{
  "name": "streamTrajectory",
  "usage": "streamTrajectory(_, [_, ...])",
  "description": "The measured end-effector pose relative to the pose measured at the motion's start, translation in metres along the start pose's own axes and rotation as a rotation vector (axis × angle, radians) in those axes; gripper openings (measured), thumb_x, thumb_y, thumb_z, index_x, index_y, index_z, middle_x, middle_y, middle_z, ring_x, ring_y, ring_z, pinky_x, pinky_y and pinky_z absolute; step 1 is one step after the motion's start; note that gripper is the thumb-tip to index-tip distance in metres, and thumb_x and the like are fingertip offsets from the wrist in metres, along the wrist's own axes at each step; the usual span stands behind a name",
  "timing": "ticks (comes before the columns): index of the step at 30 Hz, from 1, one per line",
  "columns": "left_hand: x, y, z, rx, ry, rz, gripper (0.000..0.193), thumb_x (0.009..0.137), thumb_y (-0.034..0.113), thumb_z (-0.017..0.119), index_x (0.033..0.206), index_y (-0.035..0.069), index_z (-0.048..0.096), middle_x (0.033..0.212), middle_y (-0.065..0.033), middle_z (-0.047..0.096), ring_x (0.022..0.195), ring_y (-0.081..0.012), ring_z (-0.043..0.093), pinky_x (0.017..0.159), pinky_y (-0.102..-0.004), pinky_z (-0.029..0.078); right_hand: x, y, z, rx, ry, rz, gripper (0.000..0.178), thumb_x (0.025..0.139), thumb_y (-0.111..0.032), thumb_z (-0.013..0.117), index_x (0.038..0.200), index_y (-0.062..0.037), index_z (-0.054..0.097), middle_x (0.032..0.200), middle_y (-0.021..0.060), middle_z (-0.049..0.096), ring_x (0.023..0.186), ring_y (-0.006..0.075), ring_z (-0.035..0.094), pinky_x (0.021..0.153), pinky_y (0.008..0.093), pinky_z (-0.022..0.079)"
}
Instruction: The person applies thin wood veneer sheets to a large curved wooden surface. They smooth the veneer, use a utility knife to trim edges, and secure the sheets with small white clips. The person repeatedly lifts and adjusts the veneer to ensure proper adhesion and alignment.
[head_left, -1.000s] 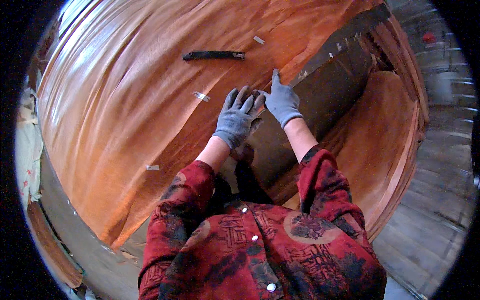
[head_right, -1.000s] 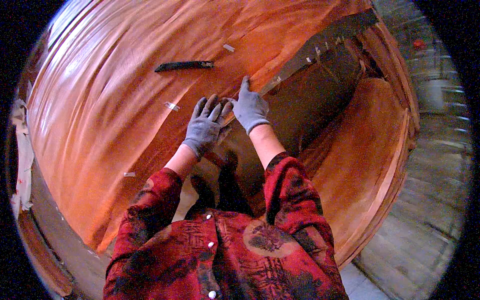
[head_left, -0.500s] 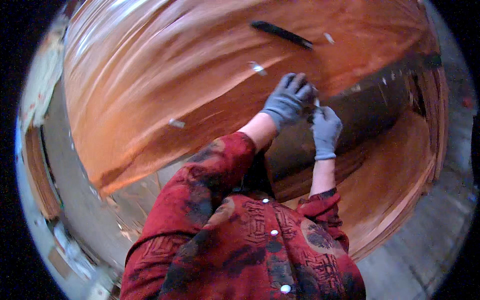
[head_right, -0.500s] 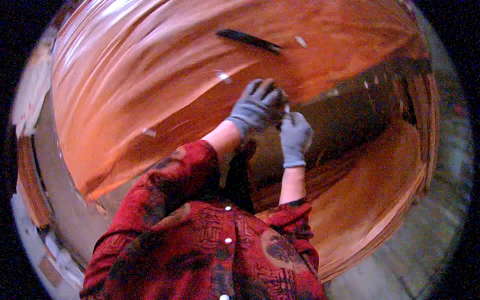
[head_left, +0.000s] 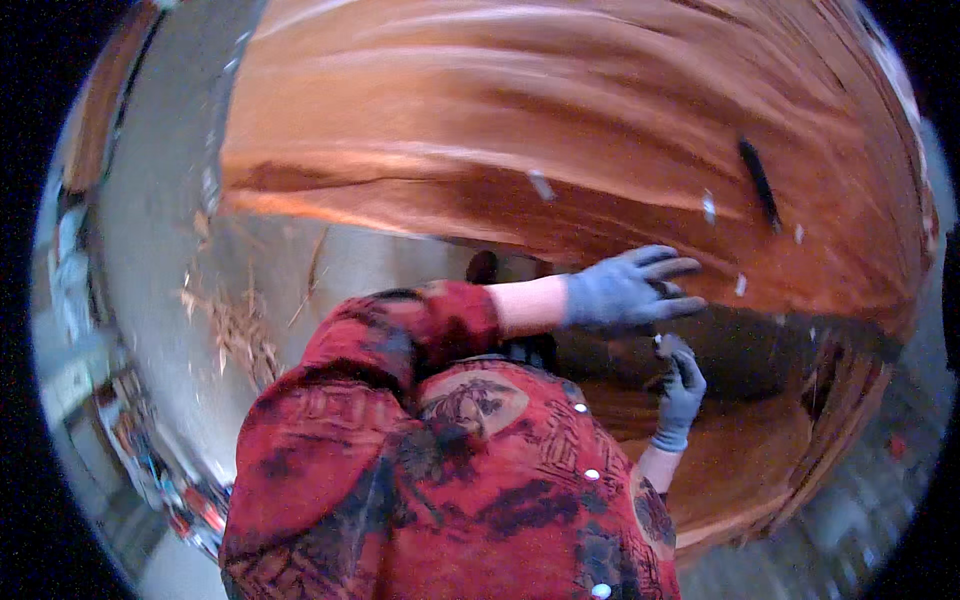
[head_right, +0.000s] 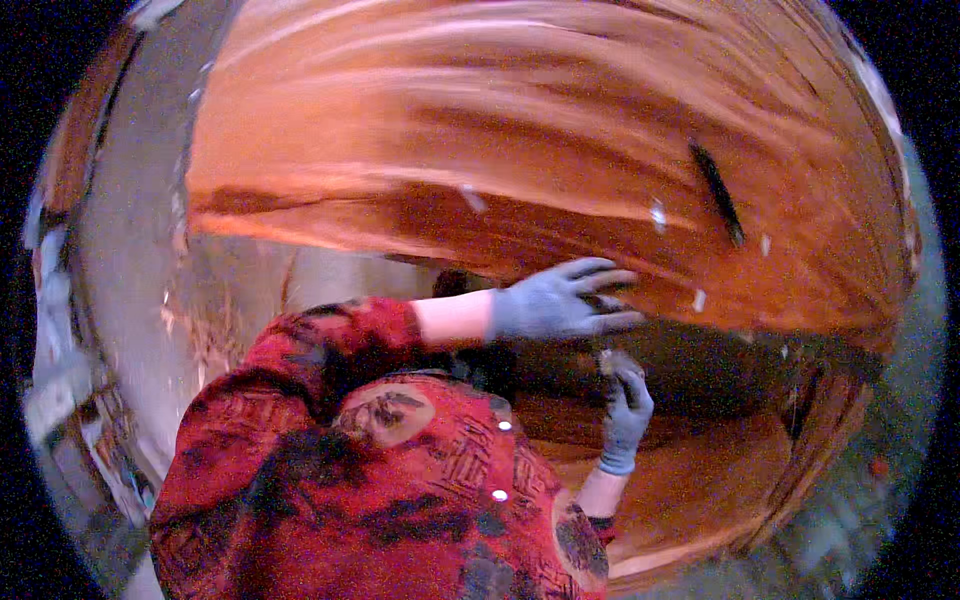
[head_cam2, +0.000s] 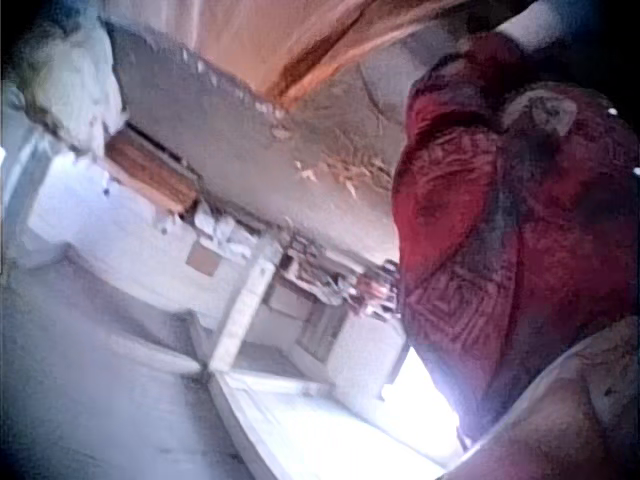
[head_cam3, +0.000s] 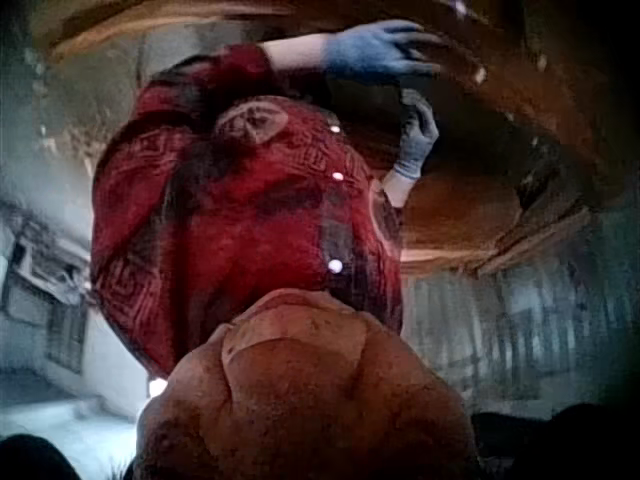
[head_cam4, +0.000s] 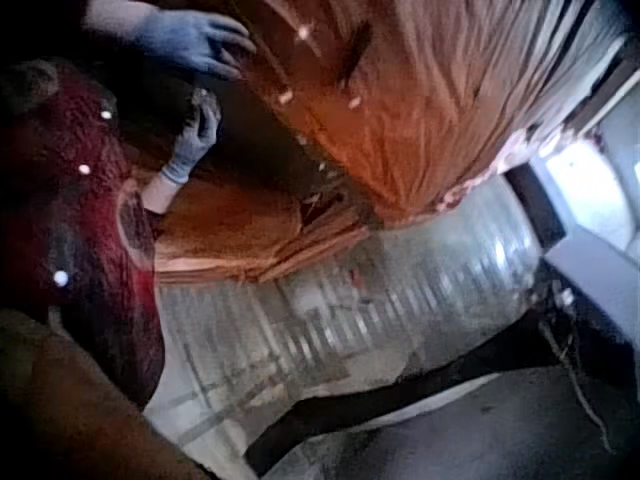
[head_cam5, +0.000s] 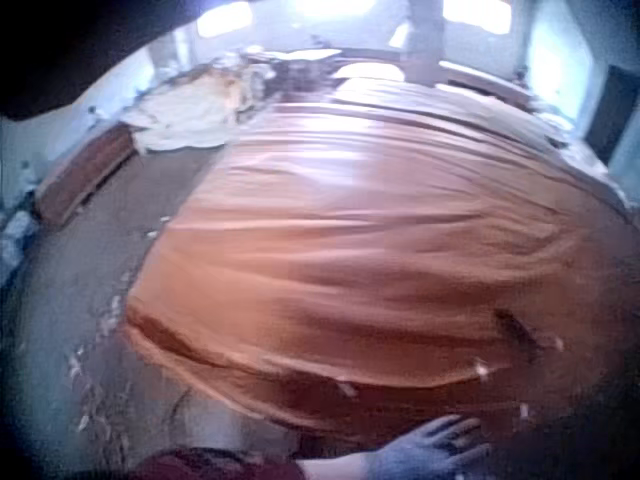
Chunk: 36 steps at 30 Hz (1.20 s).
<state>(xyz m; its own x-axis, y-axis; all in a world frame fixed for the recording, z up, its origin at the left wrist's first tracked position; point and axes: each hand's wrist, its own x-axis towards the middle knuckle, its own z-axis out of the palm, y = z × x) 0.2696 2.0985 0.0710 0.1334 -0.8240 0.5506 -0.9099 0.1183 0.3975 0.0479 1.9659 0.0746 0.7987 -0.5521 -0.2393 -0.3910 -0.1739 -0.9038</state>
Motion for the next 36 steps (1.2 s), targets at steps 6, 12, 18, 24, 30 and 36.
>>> streamTrajectory(6, [-0.214, -0.04, -0.163, 0.491, 0.236, -0.83, 0.067, 0.082, 0.028, 0.059, 0.138, 0.006, 0.03, 0.138, -0.0078, 0.041, 0.135, -0.0366, 0.018, 0.11, -0.0453, 0.014, 0.02, -0.1, 0.086, 0.152, -0.286, 0.182, 0.013, 0.088, -0.007, 0.056, 0.096, 0.0018, 0.061, 0.081, 0.0074, 0.066, 0.069, 0.0108, 0.058, 0.059, 0.0219, 0.044])
streamTrajectory(12, [-0.309, -0.062, -0.197, 0.839, 0.253, -1.018, 0.072, 0.086, 0.034, 0.054, 0.144, 0.012, 0.017, 0.145, -0.0002, 0.032, 0.136, -0.0334, 0.016, 0.109, -0.0478, 0.012, 0.079, -0.141, 0.176, -0.109, -0.753, -0.245, 0.015, 0.079, 0.004, 0.054, 0.093, 0.0045, 0.059, 0.086, 0.0088, 0.063, 0.077, 0.0161, 0.06, 0.072, 0.0257, 0.047])
streamTrajectory(18, [-0.313, -0.074, -0.187, 0.882, 0.206, -1.075, 0.05, 0.087, 0.034, 0.048, 0.135, 0.02, 0.041, 0.141, -0.0008, 0.036, 0.135, -0.0304, 0.021, 0.109, -0.0478, 0.012, 0.111, -0.192, 0.286, -0.232, -0.994, -0.293, 0.012, 0.082, -0.003, 0.056, 0.092, 0.002, 0.06, 0.073, 0.0066, 0.062, 0.069, 0.0126, 0.059, 0.064, 0.027, 0.048])
streamTrajectory(24, [-0.307, -0.071, -0.19, 0.788, 0.295, -1.101, 0.052, 0.082, 0.03, 0.054, 0.132, 0.019, 0.044, 0.139, -0.002, 0.04, 0.133, -0.0309, 0.026, 0.109, -0.0491, 0.013, 0.109, -0.198, 0.389, -0.152, -0.999, -0.003, 0.017, 0.084, -0.016, 0.057, 0.088, -0.0003, 0.064, 0.067, 0.0083, 0.062, 0.064, 0.0151, 0.061, 0.061, 0.029, 0.048])
streamTrajectory(30, [-0.308, -0.068, -0.19, 0.715, 0.382, -1.103, 0.052, 0.08, 0.028, 0.057, 0.13, 0.022, 0.046, 0.137, -0.0055, 0.041, 0.129, -0.0346, 0.031, 0.107, -0.053, 0.015, 0.12, -0.178, 0.434, -0.61, -0.756, -0.247, 0.04, 0.078, -0.041, 0.055, 0.08, -0.0039, 0.068, 0.075, 0.0182, 0.065, 0.074, 0.0312, 0.064, 0.07, 0.0405, 0.049])
streamTrajectory(36, [-0.302, -0.064, -0.201, 0.761, 0.246, -1.067, 0.045, 0.078, 0.028, 0.059, 0.123, 0.033, 0.053, 0.137, -0.0065, 0.04, 0.128, -0.0373, 0.03, 0.107, -0.0541, 0.015, 0.12, -0.204, 0.44, -0.969, -0.794, -0.405, 0.048, 0.078, -0.05, 0.052, 0.081, -0.0044, 0.069, 0.082, 0.0194, 0.065, 0.083, 0.0344, 0.063, 0.075, 0.0431, 0.049])
